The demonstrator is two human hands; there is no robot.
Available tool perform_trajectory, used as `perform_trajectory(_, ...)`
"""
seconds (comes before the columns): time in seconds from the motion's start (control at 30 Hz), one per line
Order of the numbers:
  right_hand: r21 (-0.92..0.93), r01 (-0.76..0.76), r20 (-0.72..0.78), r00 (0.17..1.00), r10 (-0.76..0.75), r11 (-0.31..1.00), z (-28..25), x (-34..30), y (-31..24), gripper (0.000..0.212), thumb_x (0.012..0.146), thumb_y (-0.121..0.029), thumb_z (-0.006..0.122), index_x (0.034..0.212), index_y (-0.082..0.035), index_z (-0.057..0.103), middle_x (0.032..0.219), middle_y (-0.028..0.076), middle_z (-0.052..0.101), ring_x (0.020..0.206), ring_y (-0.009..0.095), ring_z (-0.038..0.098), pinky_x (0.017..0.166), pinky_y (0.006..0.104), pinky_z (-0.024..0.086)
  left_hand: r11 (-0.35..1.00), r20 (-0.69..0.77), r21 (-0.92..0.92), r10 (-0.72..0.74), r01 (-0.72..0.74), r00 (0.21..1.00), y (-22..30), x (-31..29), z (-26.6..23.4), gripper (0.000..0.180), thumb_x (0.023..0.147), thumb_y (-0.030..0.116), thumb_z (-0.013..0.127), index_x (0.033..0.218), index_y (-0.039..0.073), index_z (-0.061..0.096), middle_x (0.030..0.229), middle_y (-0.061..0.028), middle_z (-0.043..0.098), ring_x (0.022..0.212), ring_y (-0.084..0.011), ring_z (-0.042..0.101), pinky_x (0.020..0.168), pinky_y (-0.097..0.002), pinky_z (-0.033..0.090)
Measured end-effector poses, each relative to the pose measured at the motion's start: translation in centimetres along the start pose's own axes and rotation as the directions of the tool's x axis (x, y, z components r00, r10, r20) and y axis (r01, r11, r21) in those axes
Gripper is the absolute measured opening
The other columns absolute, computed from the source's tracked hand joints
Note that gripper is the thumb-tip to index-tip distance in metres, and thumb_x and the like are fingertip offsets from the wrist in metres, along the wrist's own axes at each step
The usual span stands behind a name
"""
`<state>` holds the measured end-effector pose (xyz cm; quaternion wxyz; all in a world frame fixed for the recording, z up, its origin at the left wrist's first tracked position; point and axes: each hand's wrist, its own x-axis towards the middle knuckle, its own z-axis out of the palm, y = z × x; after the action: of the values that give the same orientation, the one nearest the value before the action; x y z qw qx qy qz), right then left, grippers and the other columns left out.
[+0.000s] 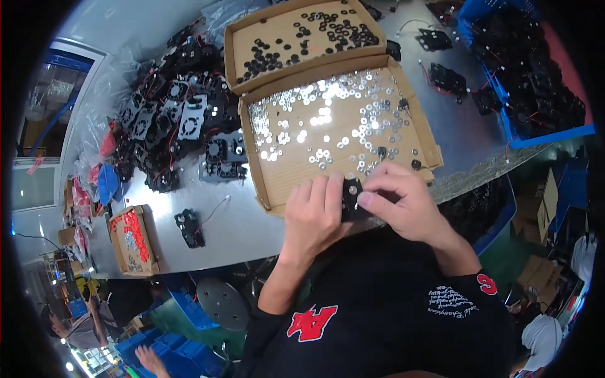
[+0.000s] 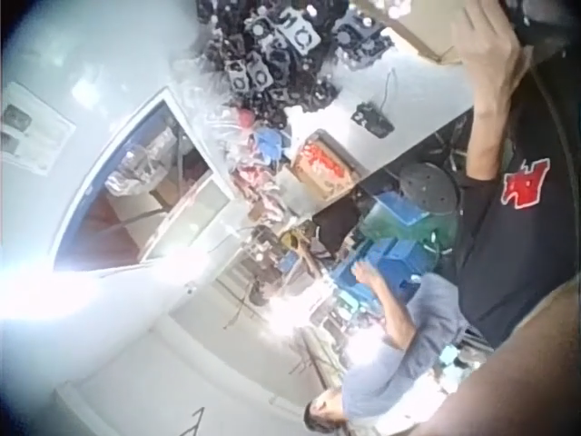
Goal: Assembling cooling fans onto plastic frames by hand at a factory workbench.
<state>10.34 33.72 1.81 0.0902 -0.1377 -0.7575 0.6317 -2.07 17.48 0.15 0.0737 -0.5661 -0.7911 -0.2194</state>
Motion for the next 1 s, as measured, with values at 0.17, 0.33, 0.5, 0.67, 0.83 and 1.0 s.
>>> perform_trajectory(0.17,-0.503,0.241,-0.005,0.959,-0.282,0.830,-5.1,8.1,-2.1,0.021,0.091,-0.020,0.068,0.093,0.001,0.073,0.077,0.009,0.062,0.072,0.018,0.060,0.065,0.0327,0.047,0.999,-0.094,-0.020,0.035,-0.037,0.995,-0.8,-0.3,1.0,0.060,0.073,0.038,0.085,0.110,-0.001,0.058,0.084,-0.0110,0.059,0.071,-0.0288,0.060,0.063,-0.0386,0.048)
perform_trajectory(0.33,-0.776,0.159,-0.015,0.963,-0.270,0.611,-9.8,22.8,-1.1,0.025,0.083,-0.022,0.070,0.092,0.000,0.074,0.084,0.018,0.072,0.078,0.030,0.070,0.073,0.0381,0.054,0.998,-0.128,-0.023,0.057,-0.060,0.990,-0.5,-0.5,1.1,0.059,0.074,0.040,0.085,0.108,-0.001,0.059,0.083,-0.0107,0.059,0.070,-0.0281,0.059,0.062,-0.0378,0.047)
perform_trajectory(0.5,-0.897,0.101,0.001,0.974,-0.226,0.431,-11.0,29.8,0.6,0.026,0.077,-0.020,0.075,0.094,0.000,0.075,0.086,0.018,0.073,0.078,0.032,0.070,0.076,0.0383,0.055,0.999,-0.137,-0.051,-0.010,0.003,0.991,0.4,-1.6,0.0,0.061,0.072,0.038,0.086,0.111,-0.001,0.060,0.083,-0.0112,0.059,0.071,-0.0290,0.059,0.063,-0.0382,0.047)
perform_trajectory(0.67,-0.872,0.087,0.081,0.996,-0.032,0.481,-10.0,31.1,0.9,0.028,0.069,-0.020,0.080,0.084,0.003,0.075,0.079,0.022,0.071,0.075,0.031,0.070,0.072,0.0408,0.054,0.994,-0.086,-0.078,-0.081,0.074,0.993,0.2,-2.9,-0.3,0.063,0.070,0.034,0.086,0.114,-0.001,0.059,0.085,-0.0122,0.059,0.074,-0.0307,0.060,0.066,-0.0393,0.048)
perform_trajectory(0.83,-0.915,0.105,0.087,0.994,-0.061,0.390,-11.2,31.2,1.2,0.035,0.075,-0.024,0.074,0.091,0.007,0.071,0.079,0.023,0.069,0.073,0.028,0.070,0.067,0.0380,0.053,0.992,-0.074,-0.085,-0.100,0.094,0.992,0.3,-1.9,-1.0,0.055,0.074,0.031,0.082,0.112,-0.001,0.059,0.085,-0.0124,0.059,0.074,-0.0310,0.060,0.066,-0.0398,0.048)
perform_trajectory(1.0,-0.666,0.310,-0.026,0.900,-0.436,0.679,-9.7,22.5,-2.7,0.026,0.083,-0.019,0.070,0.099,0.001,0.073,0.078,0.016,0.070,0.073,0.025,0.069,0.072,0.0353,0.055,0.996,-0.115,-0.058,-0.077,0.070,0.990,0.6,-1.7,-1.8,0.055,0.076,0.032,0.081,0.114,-0.001,0.059,0.083,-0.0118,0.058,0.073,-0.0308,0.059,0.066,-0.0395,0.048)
